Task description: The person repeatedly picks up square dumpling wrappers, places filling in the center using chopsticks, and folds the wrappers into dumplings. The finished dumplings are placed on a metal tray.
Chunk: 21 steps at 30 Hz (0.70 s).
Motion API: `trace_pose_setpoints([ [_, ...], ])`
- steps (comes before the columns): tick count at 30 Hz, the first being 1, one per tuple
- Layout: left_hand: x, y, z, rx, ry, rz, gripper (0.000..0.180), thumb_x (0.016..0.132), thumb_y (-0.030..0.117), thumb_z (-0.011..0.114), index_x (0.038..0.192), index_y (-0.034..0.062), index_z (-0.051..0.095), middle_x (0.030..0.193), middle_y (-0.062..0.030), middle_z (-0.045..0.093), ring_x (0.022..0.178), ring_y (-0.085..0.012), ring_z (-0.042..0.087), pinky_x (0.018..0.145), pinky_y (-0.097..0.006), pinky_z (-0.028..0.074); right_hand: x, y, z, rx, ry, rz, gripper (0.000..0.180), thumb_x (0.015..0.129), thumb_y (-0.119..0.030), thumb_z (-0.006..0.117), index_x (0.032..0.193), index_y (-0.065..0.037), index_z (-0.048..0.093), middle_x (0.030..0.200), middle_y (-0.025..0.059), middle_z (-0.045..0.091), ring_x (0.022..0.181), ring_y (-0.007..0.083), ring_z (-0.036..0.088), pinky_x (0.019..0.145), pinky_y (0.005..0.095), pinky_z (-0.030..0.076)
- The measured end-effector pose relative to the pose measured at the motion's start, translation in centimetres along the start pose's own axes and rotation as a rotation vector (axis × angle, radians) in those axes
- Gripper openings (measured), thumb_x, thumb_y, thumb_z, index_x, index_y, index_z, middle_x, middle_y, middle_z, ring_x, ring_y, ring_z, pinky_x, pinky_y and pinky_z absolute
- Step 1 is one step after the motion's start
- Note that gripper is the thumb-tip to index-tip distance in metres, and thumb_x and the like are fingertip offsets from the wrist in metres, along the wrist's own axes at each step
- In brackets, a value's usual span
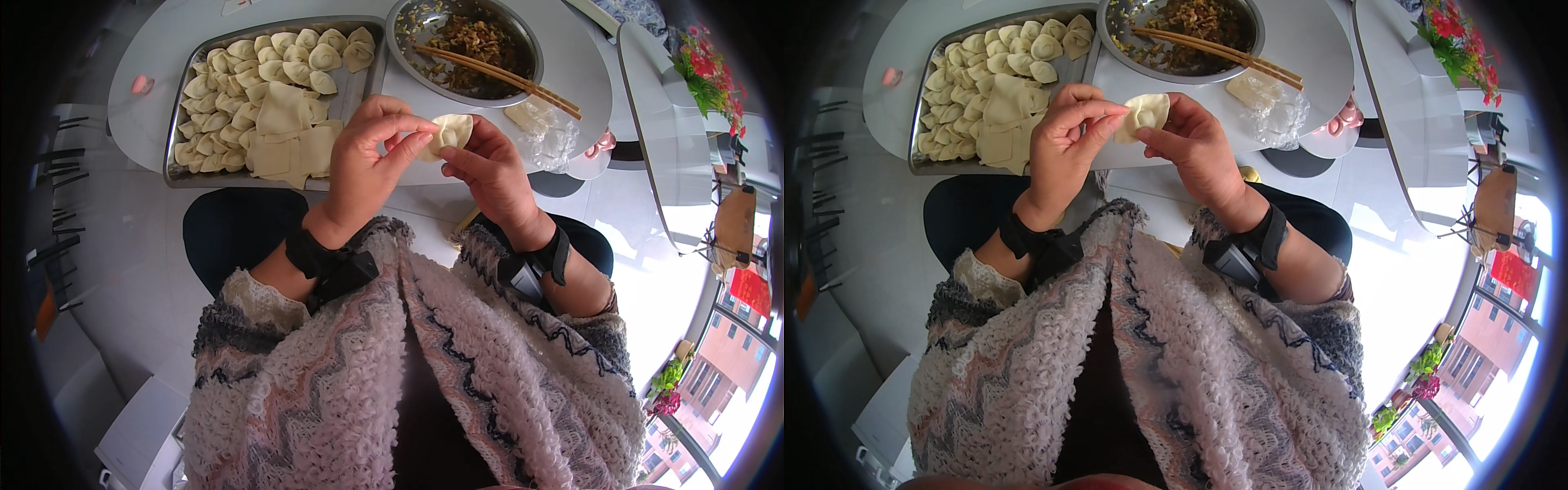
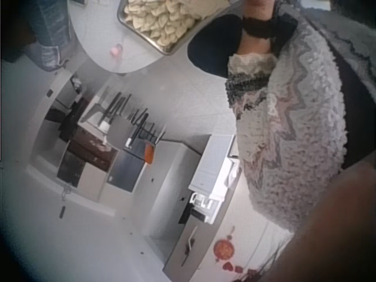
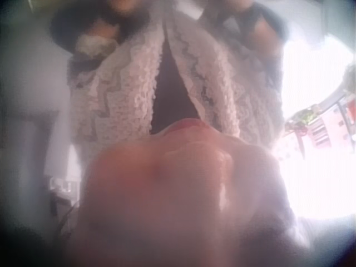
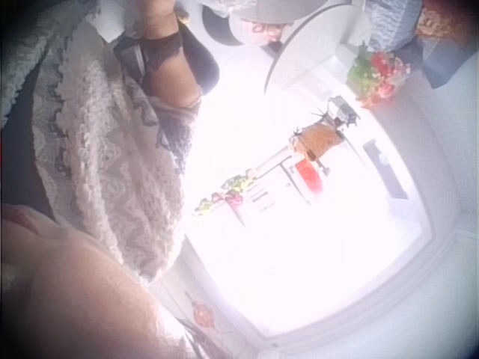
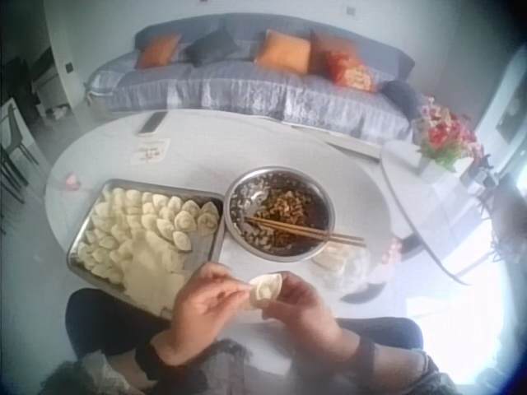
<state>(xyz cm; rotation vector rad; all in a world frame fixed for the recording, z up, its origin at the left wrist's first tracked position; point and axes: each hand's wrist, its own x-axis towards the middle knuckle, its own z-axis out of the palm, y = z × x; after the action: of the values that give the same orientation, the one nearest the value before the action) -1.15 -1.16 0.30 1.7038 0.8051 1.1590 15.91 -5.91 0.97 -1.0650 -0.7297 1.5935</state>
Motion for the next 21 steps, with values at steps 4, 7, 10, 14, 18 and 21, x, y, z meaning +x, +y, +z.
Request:
trace_pose_setpoints([
  [4, 0.03, -0.28, 0.23, 0.005, -0.013, 0.018, 0.012, 0.079, 0.003, 0.067, 0.089, 0.0088, 0.069, 0.085, -0.0008, 0.052, 0.069, -0.0090, 0.048, 0.059, -0.022, 0.041, -0.09, -0.10, -0.01, 0.005, -0.006, -0.011, 0.026, 0.080, 0.001, 0.064, 0.104, -0.002, 0.056, 0.093, 0.0037, 0.061, 0.081, 0.0096, 0.056, 0.068, 0.0233, 0.047],
  [7, -0.09, -0.37, 0.16, 0.001, -0.002, 0.008, 0.009, 0.079, 0.002, 0.067, 0.086, 0.0064, 0.065, 0.087, -0.0009, 0.052, 0.070, -0.0088, 0.049, 0.060, -0.022, 0.041, -0.12, -0.16, -0.04, -0.001, -0.007, -0.010, 0.026, 0.080, 0.001, 0.064, 0.104, -0.002, 0.056, 0.093, 0.0037, 0.061, 0.081, 0.0096, 0.056, 0.068, 0.0232, 0.047],
  [10, -0.08, -0.45, 0.22, -0.125, 0.035, -0.041, 0.010, 0.080, 0.001, 0.066, 0.087, 0.0033, 0.059, 0.087, -0.0001, 0.052, 0.070, -0.0070, 0.050, 0.060, -0.021, 0.042, -0.12, -0.18, -0.09, -0.010, -0.010, -0.010, 0.026, 0.080, 0.001, 0.064, 0.104, -0.002, 0.056, 0.093, 0.0037, 0.061, 0.080, 0.0095, 0.057, 0.068, 0.0233, 0.047],
  [14, -0.18, -0.26, 0.51, -0.338, -0.032, -0.204, 0.010, 0.085, 0.001, 0.062, 0.092, 0.0015, 0.055, 0.086, 0.0009, 0.052, 0.073, -0.0040, 0.049, 0.064, -0.018, 0.041, -0.09, -0.08, -0.13, -0.028, -0.018, -0.009, 0.026, 0.079, 0.001, 0.065, 0.104, -0.002, 0.057, 0.089, 0.0030, 0.062, 0.077, 0.0088, 0.056, 0.067, 0.0223, 0.046],
  [18, -0.27, 0.10, 0.21, -0.239, -0.110, -0.275, 0.008, 0.087, 0.004, 0.061, 0.093, 0.0019, 0.055, 0.080, 0.0023, 0.054, 0.069, -0.0025, 0.049, 0.061, -0.017, 0.041, -0.10, -0.04, -0.26, -0.039, -0.042, 0.004, 0.027, 0.079, 0.001, 0.066, 0.104, -0.001, 0.059, 0.086, 0.0021, 0.062, 0.075, 0.0080, 0.055, 0.065, 0.0213, 0.045],
  [21, -0.33, 0.25, 0.17, -0.153, -0.080, -0.210, 0.008, 0.086, 0.004, 0.062, 0.091, 0.0005, 0.055, 0.077, -0.0008, 0.058, 0.068, -0.0033, 0.053, 0.059, -0.018, 0.042, -0.14, 0.05, -0.29, -0.034, -0.035, 0.005, 0.027, 0.078, 0.001, 0.066, 0.105, -0.001, 0.059, 0.085, 0.0020, 0.062, 0.074, 0.0078, 0.055, 0.065, 0.0213, 0.044],
])
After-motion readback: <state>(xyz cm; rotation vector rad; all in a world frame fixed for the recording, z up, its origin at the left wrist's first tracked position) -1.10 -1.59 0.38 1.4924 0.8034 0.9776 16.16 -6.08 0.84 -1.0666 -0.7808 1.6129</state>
